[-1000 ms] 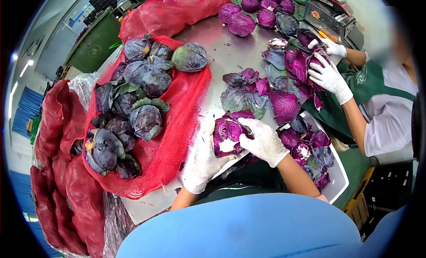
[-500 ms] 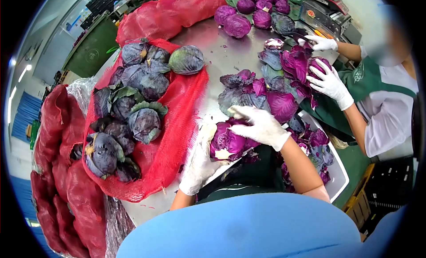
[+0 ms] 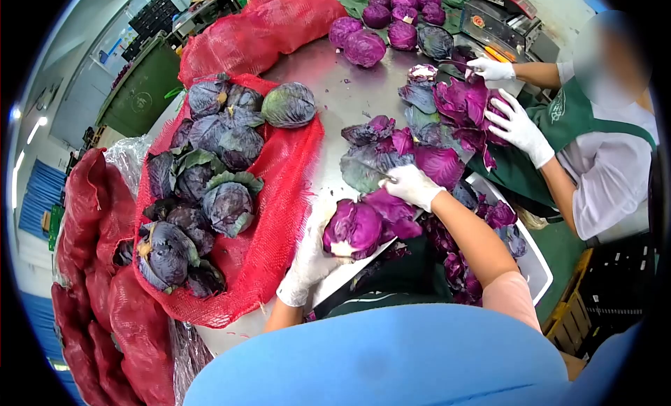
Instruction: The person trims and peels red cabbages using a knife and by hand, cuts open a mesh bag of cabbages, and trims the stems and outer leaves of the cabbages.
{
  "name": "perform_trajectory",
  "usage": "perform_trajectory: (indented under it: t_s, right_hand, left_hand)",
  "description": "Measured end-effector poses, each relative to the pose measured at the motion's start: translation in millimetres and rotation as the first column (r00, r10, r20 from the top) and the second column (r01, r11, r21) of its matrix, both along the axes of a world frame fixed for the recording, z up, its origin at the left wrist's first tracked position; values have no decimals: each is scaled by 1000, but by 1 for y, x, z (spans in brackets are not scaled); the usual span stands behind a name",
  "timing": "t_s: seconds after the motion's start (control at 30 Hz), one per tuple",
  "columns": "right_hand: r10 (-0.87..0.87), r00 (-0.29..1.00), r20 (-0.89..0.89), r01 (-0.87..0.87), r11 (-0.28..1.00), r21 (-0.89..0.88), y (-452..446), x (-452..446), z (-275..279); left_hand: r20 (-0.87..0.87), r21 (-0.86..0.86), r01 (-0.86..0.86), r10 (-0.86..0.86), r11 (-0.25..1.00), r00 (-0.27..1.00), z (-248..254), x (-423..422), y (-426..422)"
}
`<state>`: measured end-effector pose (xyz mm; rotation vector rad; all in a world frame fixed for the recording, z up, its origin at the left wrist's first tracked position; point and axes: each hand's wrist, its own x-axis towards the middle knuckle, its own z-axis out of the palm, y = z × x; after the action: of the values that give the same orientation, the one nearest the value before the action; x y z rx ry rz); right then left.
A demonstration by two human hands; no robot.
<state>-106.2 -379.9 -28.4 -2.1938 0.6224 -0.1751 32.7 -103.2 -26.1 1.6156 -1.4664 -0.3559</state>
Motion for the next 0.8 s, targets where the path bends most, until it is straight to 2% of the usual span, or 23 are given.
perform_trajectory:
  t_s: [0.03,0.1,0.13,0.17,0.2,0.23,0.3,0.33,0.37,0.4,0.43,0.5,0.53,0.57,0.63,0.7,0.77,0.8]
  right_hand:
    - [-128,990,-62,142,936,323,-2,-9,1]
    - [-268,963,-16,256,897,362,-9,-18,-5]
    - [-246,953,177,242,969,44,-19,-20,-39]
    - [-143,934,327,276,869,-411,-13,-24,-34]
    - [-135,921,366,268,901,-342,1,-23,-8]
    - [-132,906,401,256,927,-273,21,-21,25]
    - [37,903,429,7,995,-100,56,-17,72]
    - [161,867,471,-158,986,-45,65,-12,64]
    - [241,836,492,-234,969,-78,69,-13,65]
    - [320,798,511,-308,945,-109,74,-14,66]
    - [322,799,507,-308,944,-116,69,-16,67]
    - [341,869,359,-302,940,-162,57,-21,64]
    - [351,835,424,-242,926,-288,57,-21,56]
    - [352,838,417,-246,926,-287,56,-21,51]
    - [217,926,308,-103,932,-348,56,-24,45]
    - [99,892,442,29,962,-273,57,-27,48]
    - [62,925,374,95,917,-386,58,-47,66]
    - [70,942,327,67,918,-392,62,-59,75]
  left_hand:
    - [-182,-55,46,-55,997,982,-4,-3,4]
    - [-507,-234,61,-175,970,844,-23,-3,3]
    - [-615,-154,-27,-74,988,785,-28,-9,13]
    - [-700,-73,-107,25,992,714,-25,-13,19]
    - [-453,-51,-107,73,993,889,-18,-11,19]
    - [-166,-47,-141,131,989,977,-12,-9,19]
    - [-21,31,-126,126,992,992,6,-16,12]
    - [-40,-79,-58,55,995,998,18,-19,2]
    - [-334,25,-65,70,998,940,24,-27,2]
    - [-598,112,-88,138,990,790,29,-35,1]
    - [-755,76,-104,125,992,644,31,-40,-2]
    - [-608,-15,-28,13,1000,794,34,-42,-6]
    - [-375,71,-55,78,996,924,37,-45,-6]
    - [-110,139,-110,126,984,986,53,-50,-11]
    - [-50,98,-232,238,968,970,28,-62,-24]
    - [-46,87,-215,220,973,974,25,-62,-30]
    - [-63,109,-237,245,965,967,23,-65,-35]
    - [-64,79,-259,264,963,962,21,-65,-37]
